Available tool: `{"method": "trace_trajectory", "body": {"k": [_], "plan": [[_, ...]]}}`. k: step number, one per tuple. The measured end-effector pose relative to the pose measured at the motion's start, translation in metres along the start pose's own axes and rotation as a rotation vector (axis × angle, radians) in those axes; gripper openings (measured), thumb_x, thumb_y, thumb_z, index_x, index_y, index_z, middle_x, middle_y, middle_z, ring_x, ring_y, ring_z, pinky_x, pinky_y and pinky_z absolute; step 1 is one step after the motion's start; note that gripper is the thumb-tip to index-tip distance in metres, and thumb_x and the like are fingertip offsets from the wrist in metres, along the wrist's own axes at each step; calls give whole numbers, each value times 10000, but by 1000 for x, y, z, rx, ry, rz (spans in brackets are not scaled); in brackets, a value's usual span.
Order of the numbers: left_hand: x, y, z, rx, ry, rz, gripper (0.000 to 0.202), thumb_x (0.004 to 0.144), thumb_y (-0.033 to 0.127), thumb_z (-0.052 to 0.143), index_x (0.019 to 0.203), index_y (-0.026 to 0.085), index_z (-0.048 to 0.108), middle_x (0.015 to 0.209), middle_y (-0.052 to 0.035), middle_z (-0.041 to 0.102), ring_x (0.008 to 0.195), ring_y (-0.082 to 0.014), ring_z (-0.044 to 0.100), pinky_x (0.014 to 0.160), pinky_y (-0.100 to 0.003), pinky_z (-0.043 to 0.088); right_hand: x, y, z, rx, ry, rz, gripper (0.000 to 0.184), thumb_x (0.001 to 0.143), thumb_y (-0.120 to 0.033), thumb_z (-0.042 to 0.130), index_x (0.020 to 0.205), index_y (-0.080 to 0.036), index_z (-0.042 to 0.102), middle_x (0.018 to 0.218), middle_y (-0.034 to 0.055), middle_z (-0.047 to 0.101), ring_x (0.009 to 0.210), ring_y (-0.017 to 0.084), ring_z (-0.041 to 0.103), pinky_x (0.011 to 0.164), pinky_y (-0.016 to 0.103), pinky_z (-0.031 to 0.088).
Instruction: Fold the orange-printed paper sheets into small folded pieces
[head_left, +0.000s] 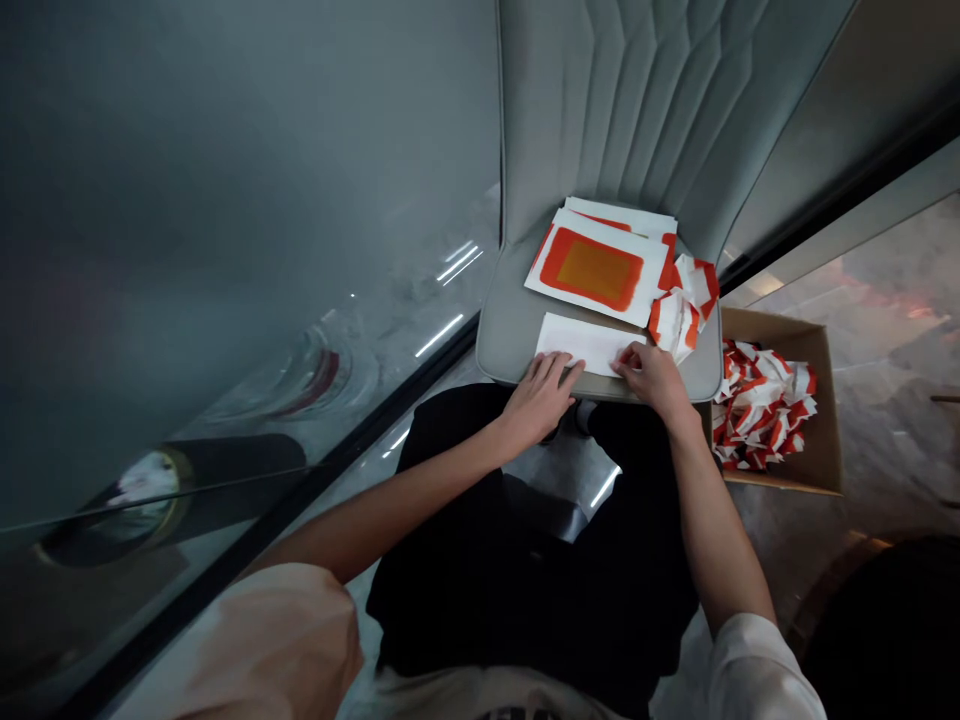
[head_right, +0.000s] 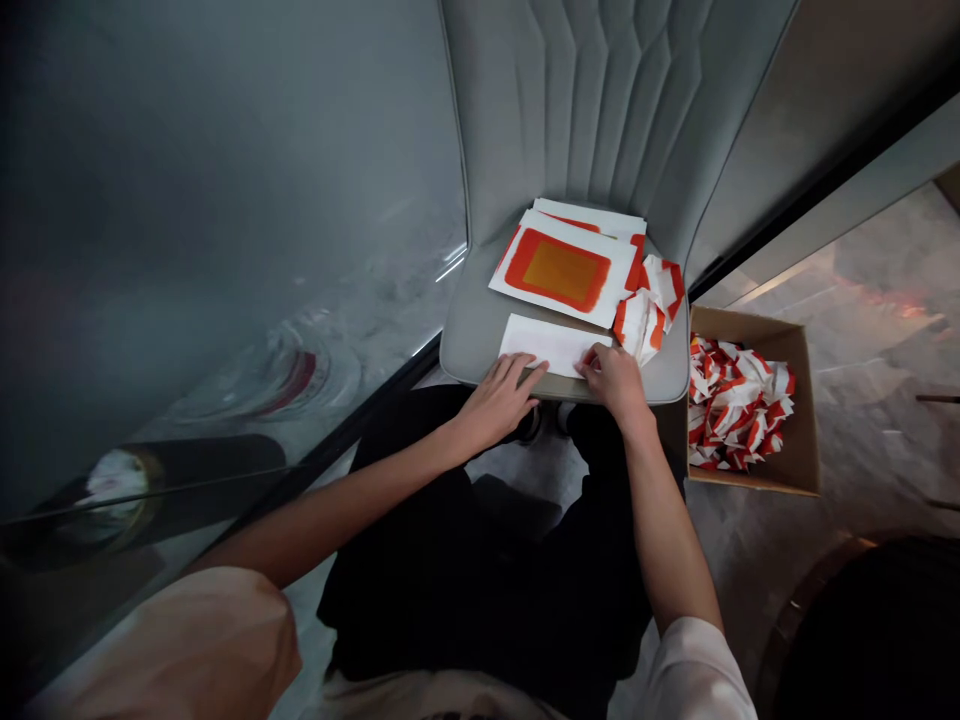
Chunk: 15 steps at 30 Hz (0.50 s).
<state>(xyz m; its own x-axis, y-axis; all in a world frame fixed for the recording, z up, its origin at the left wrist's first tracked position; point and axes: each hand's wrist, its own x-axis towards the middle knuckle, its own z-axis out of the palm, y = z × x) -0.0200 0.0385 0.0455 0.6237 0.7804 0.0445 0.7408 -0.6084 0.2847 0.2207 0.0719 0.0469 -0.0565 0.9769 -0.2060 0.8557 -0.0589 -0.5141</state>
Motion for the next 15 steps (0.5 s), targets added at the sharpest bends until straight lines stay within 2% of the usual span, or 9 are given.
{"method": "trace_trajectory", "body": {"k": [3,5,7,9,11,13,15], "plan": [[1,0,-1,51,-53,1,576,990,211,570,1538,107,425,1489,-206,493,1430,-357,418,1239,-522,308,-11,-2,-3,-73,65,4,71,939,-266,674,955,-206,709,888,59,701,850,215,627,748,301,455],[1,0,0,79,-71,12,602,991,221,572,1557,108,403,1503,-206,492,1439,-357,409,1242,-520,297,-22,-13,-3,-179,179,-33,97,952,-224,631,995,-196,714,979,108,702,972,271,618,820,357,480],[2,-1,2,96,-82,21,621,989,229,576,1568,102,391,1515,-209,488,1451,-357,398,1251,-518,279,-35,-30,5,-256,298,-127,180,981,-203,565,1072,-181,719,1082,152,696,1087,318,591,924,435,481],[2,-3,4,100,-101,24,596,990,220,562,1556,106,413,1521,-203,492,1458,-355,395,1260,-520,263,-48,-48,22,-240,298,-313,297,1020,-194,477,1227,-171,689,1208,162,689,1168,308,581,1034,465,459],[1,-5,4,90,-118,27,556,993,190,527,1538,118,442,1528,-192,494,1461,-348,399,1265,-520,258,-60,-61,43,-222,235,-454,458,1018,-167,426,1455,-126,556,1438,171,607,1356,287,511,1178,464,380],[1,-7,2,66,-120,34,549,985,159,506,1529,115,452,1530,-191,495,1458,-341,405,1264,-518,265,-68,-65,63,-235,218,-403,597,995,-148,408,1585,-57,383,1605,191,458,1523,292,358,1254,479,296],[1,-9,-1,36,-113,42,570,970,150,515,1533,98,440,1535,-202,484,1454,-346,403,1258,-517,279,-75,-61,75,-262,187,-321,690,965,-131,402,1637,-49,271,1687,174,335,1591,287,246,1284,493,240]]}}
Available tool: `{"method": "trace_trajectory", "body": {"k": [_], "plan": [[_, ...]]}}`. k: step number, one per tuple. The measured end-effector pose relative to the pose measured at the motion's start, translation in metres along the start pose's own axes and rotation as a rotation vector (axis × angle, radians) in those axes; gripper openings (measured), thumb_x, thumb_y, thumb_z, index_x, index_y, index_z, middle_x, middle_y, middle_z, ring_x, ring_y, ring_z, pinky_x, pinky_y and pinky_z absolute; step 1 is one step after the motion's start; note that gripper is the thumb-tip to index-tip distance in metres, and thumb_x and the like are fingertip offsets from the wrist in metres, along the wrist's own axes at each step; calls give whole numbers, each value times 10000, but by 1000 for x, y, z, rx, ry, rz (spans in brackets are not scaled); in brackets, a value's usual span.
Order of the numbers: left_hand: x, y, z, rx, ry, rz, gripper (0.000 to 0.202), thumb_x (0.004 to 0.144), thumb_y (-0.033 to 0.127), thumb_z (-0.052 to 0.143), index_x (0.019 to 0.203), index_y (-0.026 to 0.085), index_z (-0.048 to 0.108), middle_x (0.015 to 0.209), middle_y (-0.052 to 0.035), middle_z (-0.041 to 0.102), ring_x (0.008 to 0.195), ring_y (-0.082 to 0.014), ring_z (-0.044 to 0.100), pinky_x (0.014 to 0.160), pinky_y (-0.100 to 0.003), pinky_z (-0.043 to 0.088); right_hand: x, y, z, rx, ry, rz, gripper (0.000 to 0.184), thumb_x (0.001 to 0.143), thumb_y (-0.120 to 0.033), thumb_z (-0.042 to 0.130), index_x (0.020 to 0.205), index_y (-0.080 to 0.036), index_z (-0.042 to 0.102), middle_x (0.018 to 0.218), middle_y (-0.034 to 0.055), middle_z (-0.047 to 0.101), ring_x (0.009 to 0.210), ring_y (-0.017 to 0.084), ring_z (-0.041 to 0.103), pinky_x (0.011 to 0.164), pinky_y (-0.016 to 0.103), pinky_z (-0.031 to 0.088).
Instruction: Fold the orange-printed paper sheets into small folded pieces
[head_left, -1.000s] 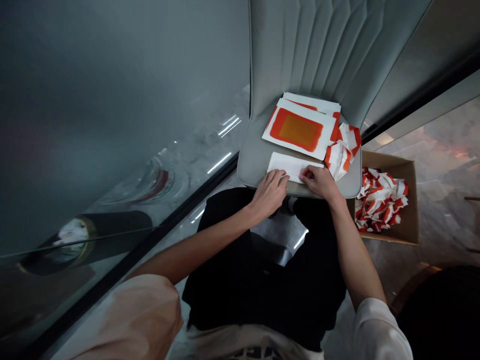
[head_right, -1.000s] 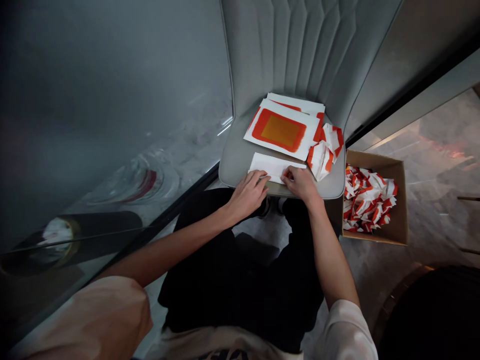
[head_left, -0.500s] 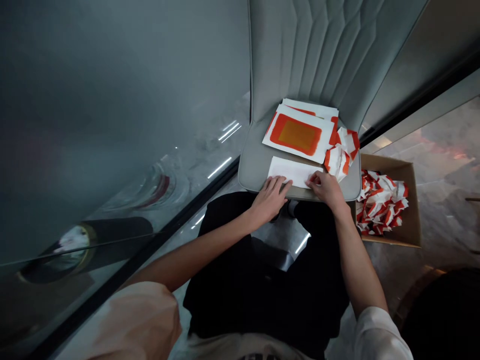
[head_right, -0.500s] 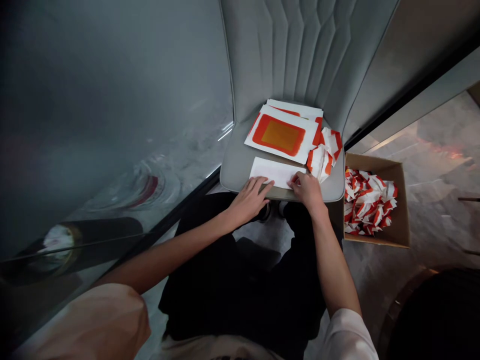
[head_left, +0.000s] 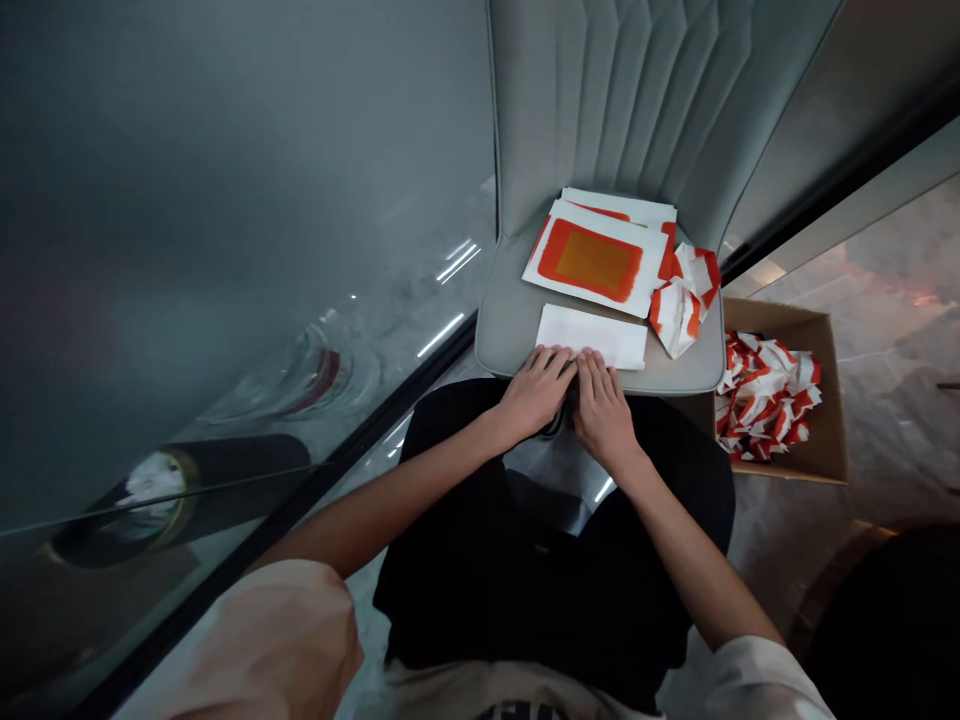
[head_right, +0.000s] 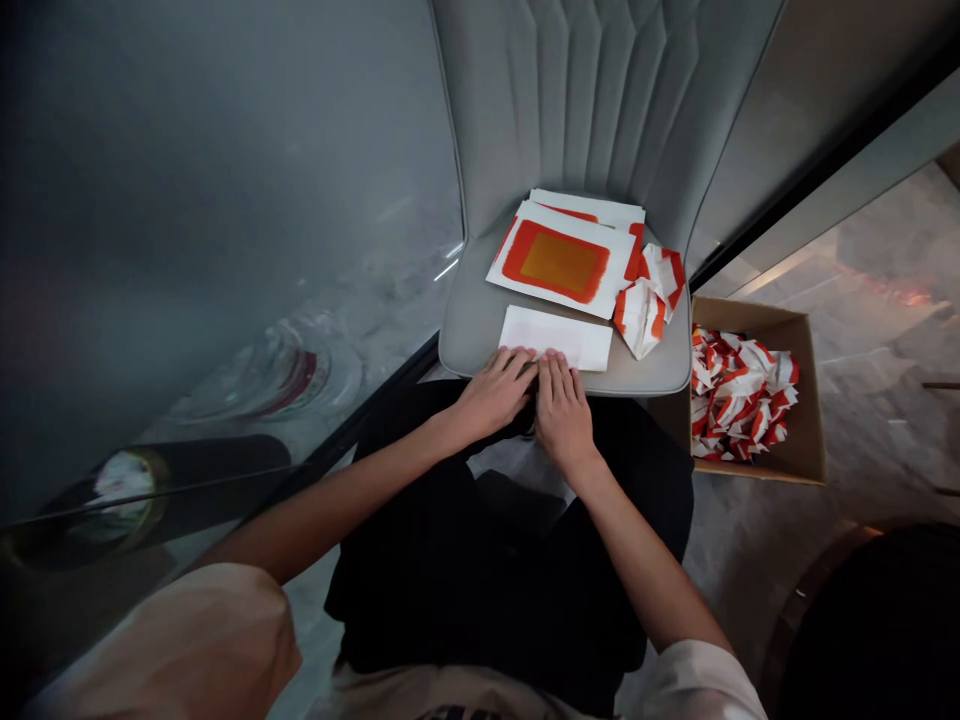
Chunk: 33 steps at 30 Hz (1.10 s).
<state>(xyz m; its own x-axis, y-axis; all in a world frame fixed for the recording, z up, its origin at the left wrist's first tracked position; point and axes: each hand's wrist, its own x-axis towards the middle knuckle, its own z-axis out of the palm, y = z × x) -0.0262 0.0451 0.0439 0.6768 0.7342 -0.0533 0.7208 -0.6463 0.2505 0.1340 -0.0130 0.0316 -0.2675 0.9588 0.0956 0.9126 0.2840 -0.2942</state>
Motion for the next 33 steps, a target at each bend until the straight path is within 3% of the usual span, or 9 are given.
{"method": "trace_trajectory", "body": {"k": [4,10,15,19,25,33], "plan": [[-2,0,-7,-66,0,-24,642,950,155,544,1570,106,381,1546,-195,467,1466,-347,386,1250,-513,306,-14,9,1,-57,-64,114,806,913,-138,438,1677,-126,184,1737,100,220,1623,284,160,1304,544,154],[-20,4,-6,-138,26,-161,745,918,133,550,1614,119,284,1644,-191,357,1565,-327,278,1287,-510,250,-27,13,-8,-91,-88,250,911,859,-165,499,1687,-147,120,1751,118,137,1628,280,136,1295,572,145],[-32,3,-3,-109,9,-206,815,901,123,552,1644,132,217,1701,-182,274,1596,-344,210,1292,-569,220,-33,16,-12,-69,-96,311,906,868,-182,499,1686,-153,110,1746,113,175,1624,275,153,1283,574,188],[-30,-1,-2,-137,45,-178,777,920,159,551,1634,118,245,1684,-202,292,1609,-376,151,1286,-567,244,-27,13,-17,-35,-101,337,840,891,-201,506,1666,-112,195,1737,130,205,1615,286,182,1283,551,202],[-26,-2,-4,-158,53,-146,708,957,190,521,1608,57,277,1626,-270,332,1591,-391,207,1270,-567,287,-17,9,-22,28,-81,367,757,908,-231,536,1618,-87,317,1703,160,301,1581,319,265,1269,546,232],[-21,4,-8,-159,41,-165,681,959,218,562,1603,153,351,1632,-255,303,1589,-422,191,1240,-610,307,-20,19,-24,131,-26,329,735,916,-247,559,1610,-175,330,1679,156,351,1549,343,327,1238,596,273]]}}
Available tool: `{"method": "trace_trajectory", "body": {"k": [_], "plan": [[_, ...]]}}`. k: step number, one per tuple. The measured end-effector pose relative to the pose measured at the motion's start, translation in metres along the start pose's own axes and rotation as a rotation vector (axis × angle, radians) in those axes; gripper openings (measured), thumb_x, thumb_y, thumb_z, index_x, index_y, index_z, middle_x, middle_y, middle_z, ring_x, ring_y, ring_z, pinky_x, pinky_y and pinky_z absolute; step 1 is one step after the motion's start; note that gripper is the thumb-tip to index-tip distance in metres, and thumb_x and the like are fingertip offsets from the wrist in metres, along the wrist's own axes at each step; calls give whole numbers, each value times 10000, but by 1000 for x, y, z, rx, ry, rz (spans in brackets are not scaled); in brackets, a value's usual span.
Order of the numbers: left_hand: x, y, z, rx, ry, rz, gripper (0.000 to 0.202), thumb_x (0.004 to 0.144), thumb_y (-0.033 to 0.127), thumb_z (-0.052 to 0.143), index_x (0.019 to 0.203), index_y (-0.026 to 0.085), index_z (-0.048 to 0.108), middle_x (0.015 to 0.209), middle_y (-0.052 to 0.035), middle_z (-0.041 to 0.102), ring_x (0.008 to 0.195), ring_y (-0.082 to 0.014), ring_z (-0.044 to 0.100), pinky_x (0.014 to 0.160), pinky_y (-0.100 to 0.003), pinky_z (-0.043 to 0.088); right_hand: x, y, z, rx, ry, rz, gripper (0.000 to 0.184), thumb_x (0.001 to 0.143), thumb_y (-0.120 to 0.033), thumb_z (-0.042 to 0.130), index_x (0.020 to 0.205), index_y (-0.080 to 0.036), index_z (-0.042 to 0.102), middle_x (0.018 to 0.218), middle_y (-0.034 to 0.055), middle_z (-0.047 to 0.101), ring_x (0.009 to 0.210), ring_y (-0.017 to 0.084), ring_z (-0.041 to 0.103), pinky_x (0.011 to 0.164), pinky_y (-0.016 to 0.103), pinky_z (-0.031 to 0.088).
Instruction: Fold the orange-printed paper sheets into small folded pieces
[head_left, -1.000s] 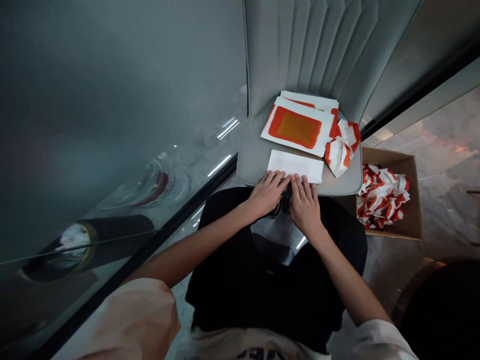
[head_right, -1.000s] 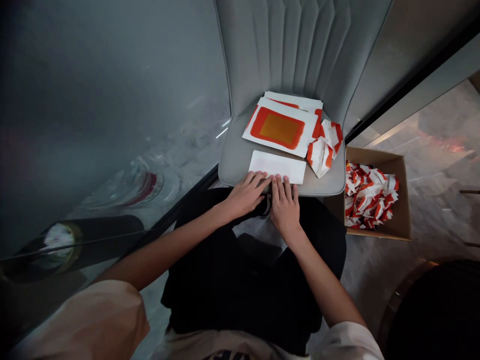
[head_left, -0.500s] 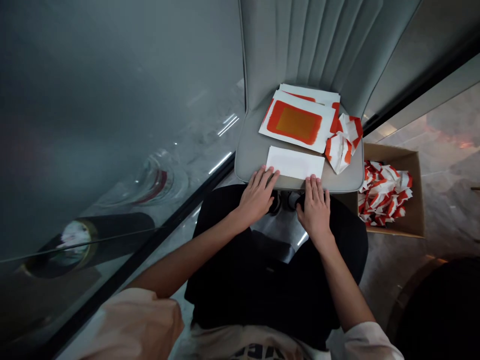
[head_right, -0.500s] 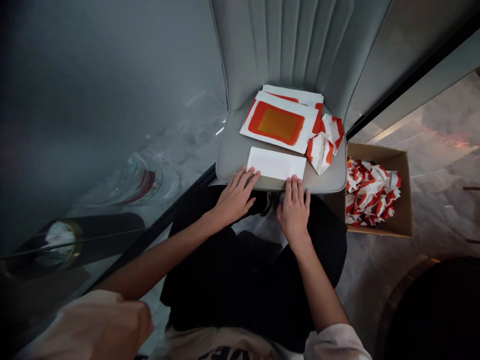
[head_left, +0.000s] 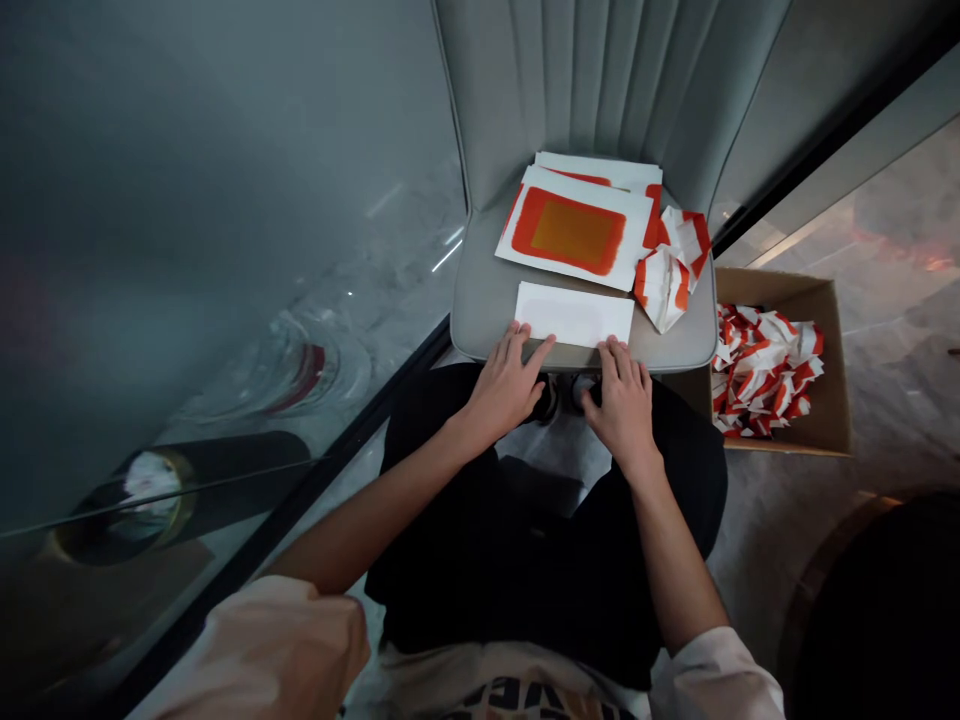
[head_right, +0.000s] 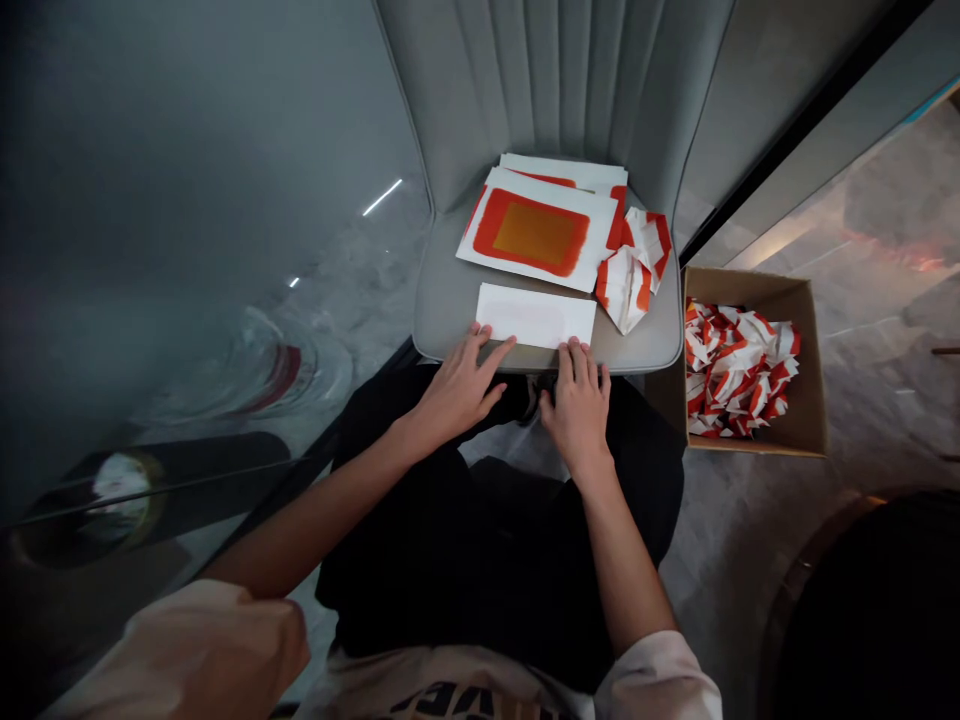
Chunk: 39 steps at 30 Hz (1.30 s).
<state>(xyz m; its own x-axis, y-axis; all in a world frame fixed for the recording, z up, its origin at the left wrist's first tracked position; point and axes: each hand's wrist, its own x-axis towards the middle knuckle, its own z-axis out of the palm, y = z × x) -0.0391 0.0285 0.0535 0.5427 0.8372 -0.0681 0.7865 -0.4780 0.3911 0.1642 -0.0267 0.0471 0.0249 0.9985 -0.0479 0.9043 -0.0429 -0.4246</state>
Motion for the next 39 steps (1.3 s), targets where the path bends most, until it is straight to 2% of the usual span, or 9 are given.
{"method": "trace_trajectory", "body": {"k": [6,11,17,20,26,30,33,37,39], "plan": [[2,5,-2,-43,-10,-53,645,971,266,567,1581,165,383,1625,-241,320,1587,-402,205,1238,-589,317,-1,4,0,3,-22,-23,741,916,-248,563,1613,-173,325,1689,148,334,1559,342,307,1233,595,284],[3,10,-4,23,-24,-49,674,943,207,578,1576,137,359,1629,-249,333,1565,-398,260,1252,-583,282,-1,7,-2,-14,-57,-19,784,904,-233,573,1631,-182,285,1704,145,304,1577,335,280,1248,634,242],[8,5,-11,-6,24,-90,588,967,225,543,1531,119,413,1521,-230,439,1446,-376,425,1181,-546,398,-3,21,-7,77,-50,-54,684,939,-246,532,1598,-219,353,1685,114,357,1566,281,318,1246,588,290],[16,-1,-16,-70,65,-136,446,972,246,554,1409,158,550,1404,-168,514,1302,-324,533,1143,-504,443,1,25,-8,125,7,-56,587,950,-265,538,1528,-200,460,1625,129,450,1503,288,405,1197,529,372],[51,-12,-23,-96,61,-179,215,954,212,583,1131,187,703,1151,-116,613,1125,-282,580,1040,-464,493,22,19,-10,76,82,-23,421,931,-250,588,1344,-194,639,1374,152,629,1250,332,545,1020,478,467],[72,-20,-24,-136,12,-212,112,924,171,608,906,194,717,988,-87,661,977,-242,618,947,-405,519,34,18,-14,19,72,-4,303,933,-265,598,1204,-205,718,1158,135,681,1144,337,561,950,461,470],[76,-27,-22,-167,18,-235,60,898,179,671,954,194,688,991,-74,678,989,-240,624,951,-397,523,36,21,-15,65,85,-27,279,947,-266,587,1182,-208,725,1146,122,681,1138,320,567,967,452,472],[71,-36,-17,-143,160,-345,498,795,298,841,1196,167,577,1241,-131,609,1204,-309,567,1072,-477,482,38,27,-10,147,199,-24,335,948,-248,563,1256,-185,679,1273,148,634,1204,314,545,1018,454,475],[69,-37,-16,-158,170,-397,622,767,328,870,1255,154,527,1315,-160,558,1247,-333,557,1088,-493,476,41,30,-8,151,242,-10,341,934,-241,570,1251,-176,675,1259,157,618,1203,314,541,1038,460,473]]}}
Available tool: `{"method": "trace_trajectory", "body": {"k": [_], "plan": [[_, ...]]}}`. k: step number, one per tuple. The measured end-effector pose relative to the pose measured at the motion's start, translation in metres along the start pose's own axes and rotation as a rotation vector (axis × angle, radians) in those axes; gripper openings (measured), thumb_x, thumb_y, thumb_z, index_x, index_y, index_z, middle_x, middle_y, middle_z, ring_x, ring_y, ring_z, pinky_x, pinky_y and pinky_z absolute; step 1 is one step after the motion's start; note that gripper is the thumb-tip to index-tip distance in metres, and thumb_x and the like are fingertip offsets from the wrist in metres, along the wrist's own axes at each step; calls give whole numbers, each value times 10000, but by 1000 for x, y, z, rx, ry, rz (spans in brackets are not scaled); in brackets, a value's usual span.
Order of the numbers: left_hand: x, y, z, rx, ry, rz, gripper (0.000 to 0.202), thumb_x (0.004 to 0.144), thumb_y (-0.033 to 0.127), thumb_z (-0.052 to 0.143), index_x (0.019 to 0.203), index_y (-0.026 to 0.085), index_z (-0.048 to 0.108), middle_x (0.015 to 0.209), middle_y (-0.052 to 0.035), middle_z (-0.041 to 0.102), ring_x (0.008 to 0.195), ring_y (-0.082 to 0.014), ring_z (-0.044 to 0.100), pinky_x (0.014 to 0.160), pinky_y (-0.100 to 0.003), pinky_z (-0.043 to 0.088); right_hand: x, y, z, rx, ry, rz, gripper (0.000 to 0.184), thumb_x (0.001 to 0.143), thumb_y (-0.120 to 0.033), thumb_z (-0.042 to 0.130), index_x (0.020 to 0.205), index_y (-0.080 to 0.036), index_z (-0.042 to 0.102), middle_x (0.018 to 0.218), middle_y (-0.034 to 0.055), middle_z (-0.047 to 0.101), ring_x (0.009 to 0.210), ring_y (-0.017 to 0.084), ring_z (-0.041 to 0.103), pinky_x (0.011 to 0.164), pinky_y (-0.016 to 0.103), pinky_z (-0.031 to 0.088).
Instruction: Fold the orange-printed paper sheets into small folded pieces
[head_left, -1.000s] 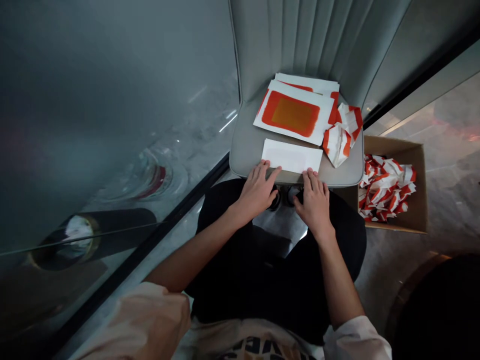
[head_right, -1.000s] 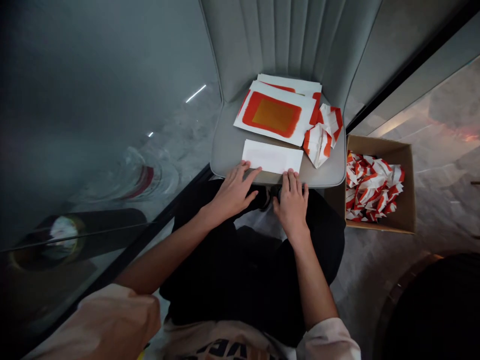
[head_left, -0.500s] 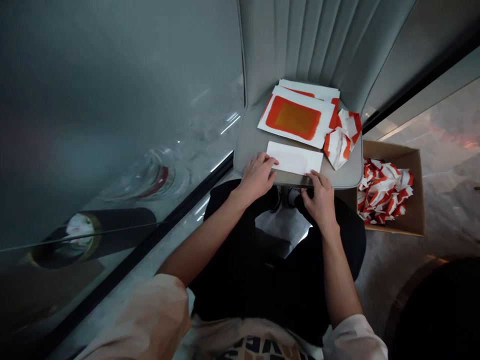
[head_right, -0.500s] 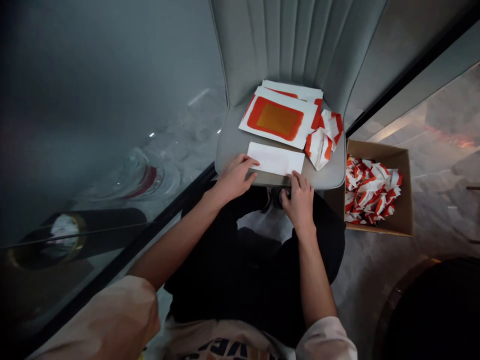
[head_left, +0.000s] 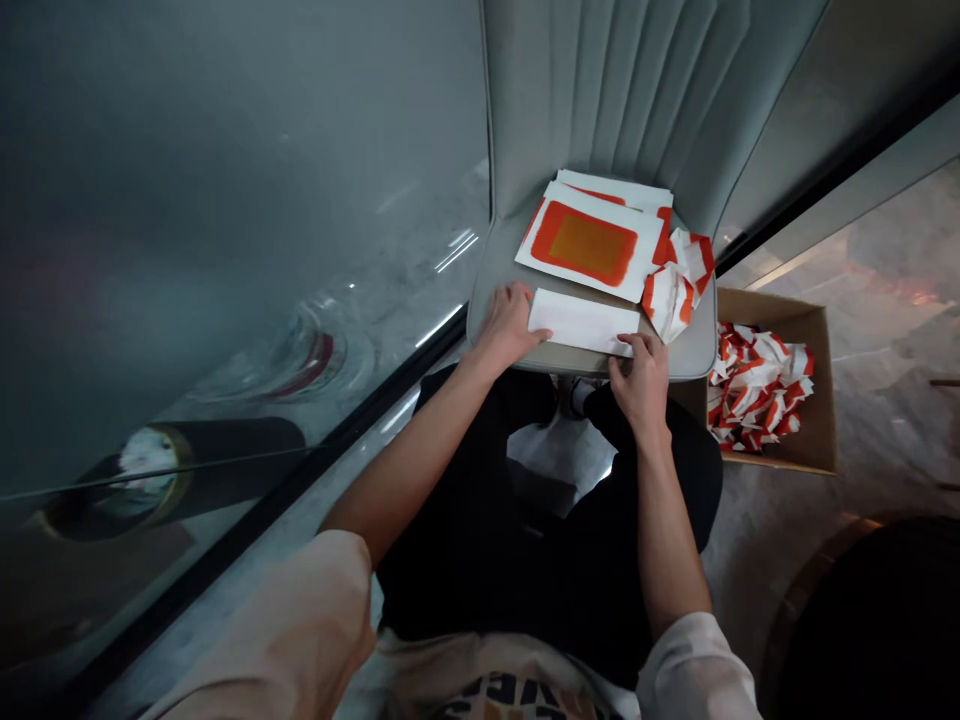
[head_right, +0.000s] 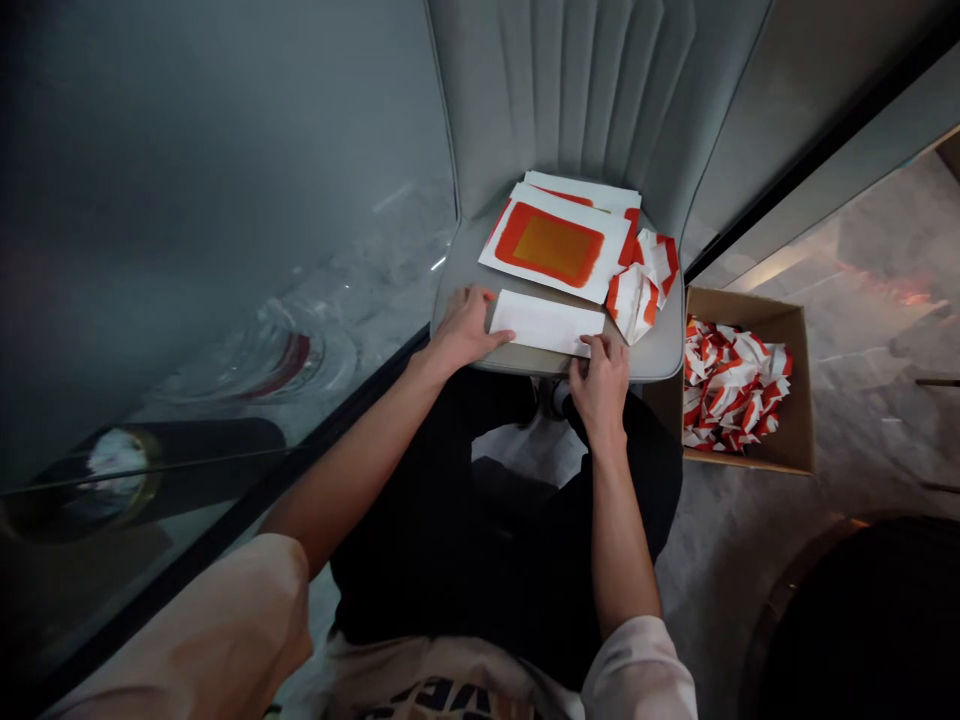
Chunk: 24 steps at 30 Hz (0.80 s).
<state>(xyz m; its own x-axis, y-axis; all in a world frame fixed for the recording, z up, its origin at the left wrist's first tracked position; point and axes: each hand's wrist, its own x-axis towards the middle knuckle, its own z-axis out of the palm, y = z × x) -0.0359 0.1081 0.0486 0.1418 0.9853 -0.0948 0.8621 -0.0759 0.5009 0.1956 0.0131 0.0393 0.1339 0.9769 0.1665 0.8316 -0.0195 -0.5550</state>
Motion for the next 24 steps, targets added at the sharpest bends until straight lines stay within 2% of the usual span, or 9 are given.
{"method": "trace_trajectory", "body": {"k": [4,7,10,13,17,19,22,24], "plan": [[-3,3,-2,-54,-45,-61,620,791,329,850,1274,145,509,1312,-168,567,1220,-331,597,1081,-482,486,4,5,3,7,28,34,307,936,-258,568,1206,-171,687,1166,149,602,1136,296,566,1038,453,491],[-3,4,-5,-103,-78,-74,526,815,321,826,1231,151,552,1164,-124,654,1110,-291,641,1017,-444,514,4,3,2,25,36,37,301,969,-303,552,1214,-177,672,1169,149,588,1109,286,582,1006,437,516],[-3,2,-8,-154,-115,-73,383,825,287,814,1132,161,622,989,-74,700,944,-230,658,903,-368,525,2,0,2,39,71,39,316,992,-334,540,1250,-186,646,1193,148,575,1081,276,589,985,426,523],[-3,-2,-11,-208,-146,-43,232,840,270,790,1017,168,680,904,-52,712,827,-184,640,813,-312,505,1,0,2,44,69,90,336,973,-333,561,1267,-184,626,1217,150,546,1019,259,603,946,421,536],[-10,-8,-13,-280,-262,21,118,844,276,757,884,169,729,804,-30,719,717,-150,624,727,-274,481,1,4,1,65,95,182,436,918,-347,632,1311,-172,557,1270,180,537,1017,269,624,894,424,550],[-17,-9,-12,-336,-335,16,127,843,297,745,856,171,742,782,-28,723,684,-143,623,682,-260,479,1,3,1,125,81,224,473,910,-387,658,1300,-165,510,1137,151,617,926,258,653,847,412,560],[-30,-5,-8,-488,-455,-32,166,887,327,695,873,166,731,759,-37,722,628,-136,627,603,-247,480,-1,-2,4,323,-19,307,450,932,-468,650,1222,-186,452,855,48,671,688,216,666,690,360,570],[-40,4,-6,-581,-543,-78,192,921,351,669,905,164,708,711,-36,698,564,-130,610,523,-233,451,-3,-7,8,494,-94,377,459,931,-533,646,1171,-217,413,805,24,683,587,200,664,549,319,548]]}}
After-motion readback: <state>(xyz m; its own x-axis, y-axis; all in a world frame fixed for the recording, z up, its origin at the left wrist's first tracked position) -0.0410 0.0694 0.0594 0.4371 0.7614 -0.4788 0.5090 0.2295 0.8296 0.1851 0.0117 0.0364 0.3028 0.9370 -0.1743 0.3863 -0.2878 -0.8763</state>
